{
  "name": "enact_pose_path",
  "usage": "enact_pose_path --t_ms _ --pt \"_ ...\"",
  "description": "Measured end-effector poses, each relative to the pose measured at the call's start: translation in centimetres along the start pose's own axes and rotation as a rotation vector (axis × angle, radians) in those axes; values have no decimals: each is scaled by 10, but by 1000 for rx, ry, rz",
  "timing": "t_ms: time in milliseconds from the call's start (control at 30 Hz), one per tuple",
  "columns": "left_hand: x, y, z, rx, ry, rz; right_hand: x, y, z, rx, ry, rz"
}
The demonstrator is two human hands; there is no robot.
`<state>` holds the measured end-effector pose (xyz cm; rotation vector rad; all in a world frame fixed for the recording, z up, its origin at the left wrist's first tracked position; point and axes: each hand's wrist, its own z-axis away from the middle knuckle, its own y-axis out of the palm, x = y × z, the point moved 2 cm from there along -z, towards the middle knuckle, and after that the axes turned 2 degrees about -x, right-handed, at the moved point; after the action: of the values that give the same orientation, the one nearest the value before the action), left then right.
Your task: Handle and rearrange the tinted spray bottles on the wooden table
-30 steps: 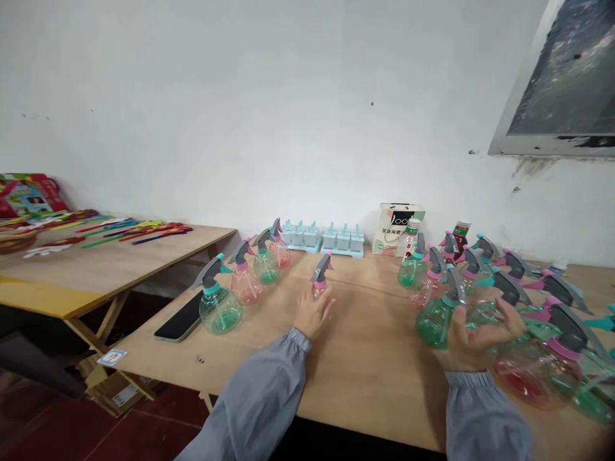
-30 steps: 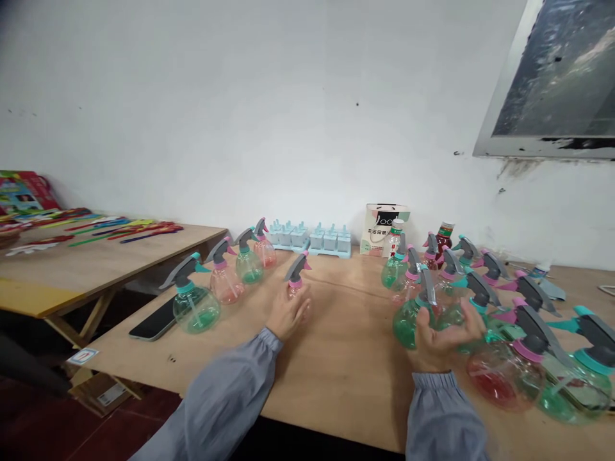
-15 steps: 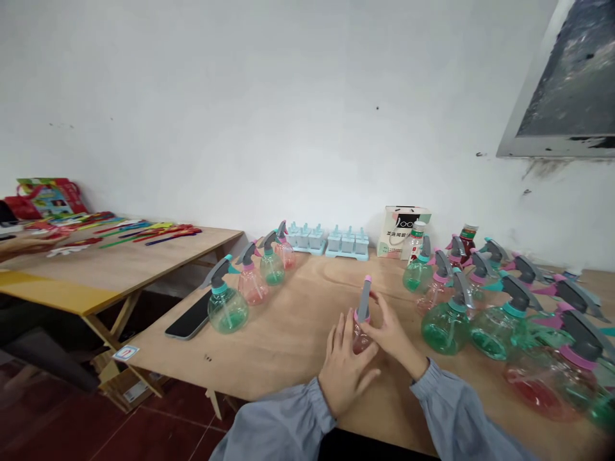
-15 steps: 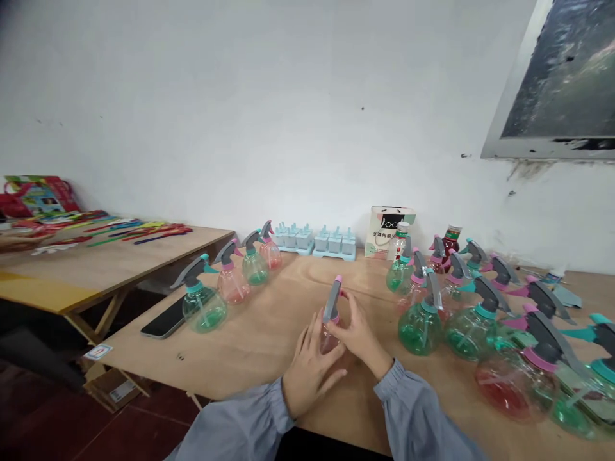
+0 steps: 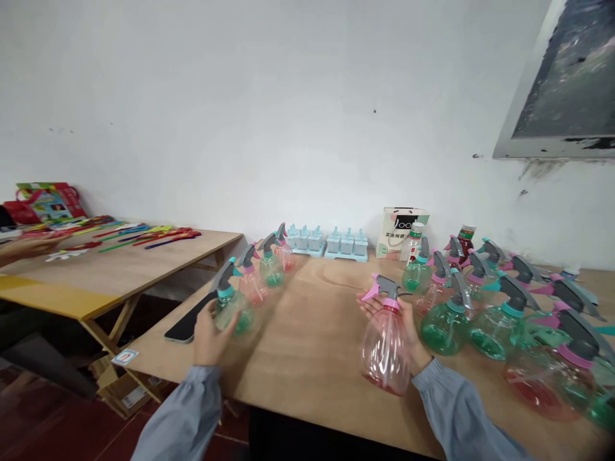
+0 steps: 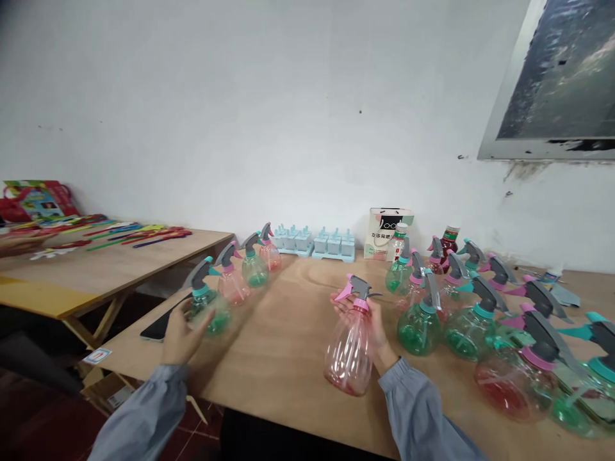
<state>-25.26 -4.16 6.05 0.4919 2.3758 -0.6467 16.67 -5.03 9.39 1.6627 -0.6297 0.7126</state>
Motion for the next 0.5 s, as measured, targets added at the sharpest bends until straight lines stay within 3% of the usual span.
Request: enact_pose_path --t_ms 67,167,300,400,500 --pt "-16 17 21 69 94 30 -1 1 2 36 68 -87" --pt "-57 47 48 212 238 87 -3 -4 4 80 123 -151" --pt "-107 92 54 382 360 95 -6 -8 4 99 139 -157" --pt "-123 121 50 464 347 151 -7 -8 7 34 42 -118" --pt "-122 138 51 452 299 205 -4 -7 13 -29 -69 -75"
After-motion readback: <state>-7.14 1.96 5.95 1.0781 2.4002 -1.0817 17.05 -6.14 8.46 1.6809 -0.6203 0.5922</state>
